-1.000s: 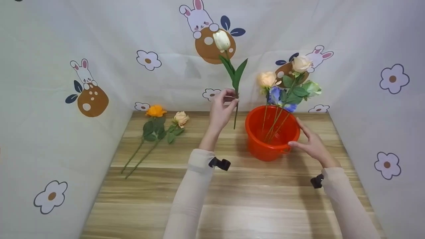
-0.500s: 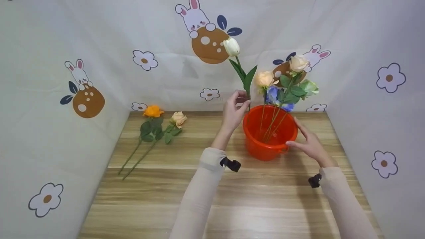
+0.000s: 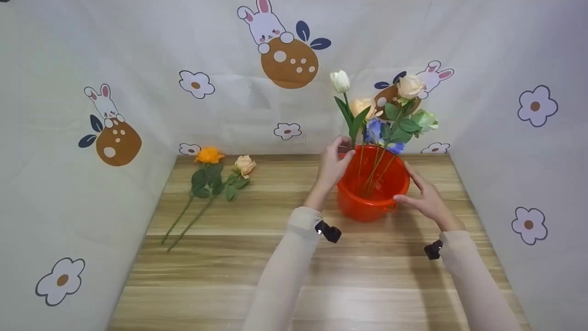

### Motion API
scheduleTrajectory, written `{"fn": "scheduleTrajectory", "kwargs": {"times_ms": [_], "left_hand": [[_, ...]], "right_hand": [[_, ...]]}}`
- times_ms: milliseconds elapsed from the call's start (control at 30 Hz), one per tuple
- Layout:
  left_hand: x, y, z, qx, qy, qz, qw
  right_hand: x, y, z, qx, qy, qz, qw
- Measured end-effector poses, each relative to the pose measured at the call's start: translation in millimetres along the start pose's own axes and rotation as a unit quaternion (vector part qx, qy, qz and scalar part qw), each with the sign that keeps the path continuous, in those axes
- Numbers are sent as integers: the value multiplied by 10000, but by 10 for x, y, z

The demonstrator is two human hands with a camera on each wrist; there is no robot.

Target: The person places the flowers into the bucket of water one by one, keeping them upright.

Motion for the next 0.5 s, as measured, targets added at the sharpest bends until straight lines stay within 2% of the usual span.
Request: {"fn": "scheduleTrajectory", "kwargs": {"times_ms": [133, 200, 267, 500], "left_hand": [[-58, 7, -115, -30, -322, -25, 9995], [-85, 9, -157, 34, -529, -21, 9986], [-112, 5, -189, 129, -746, -15, 9971], [-201, -9, -293, 484, -1381, -22, 9892]], "right_hand": [[46, 27, -149, -106, -118, -142, 9998], [91, 60, -294, -146, -138, -202, 9996], [106, 67, -340, -158, -155, -198, 9996], [5, 3, -13, -152, -162, -72, 9997]]}}
Point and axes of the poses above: each hand's wrist, its own y-axis away from the middle knuckle, its own x-axis out of the back of the hand, z = x × y, the point moved 2 cm from there along -y, towards the middle knuckle, and after that the axes turned 11 degrees about y, right-handed, at the moved point
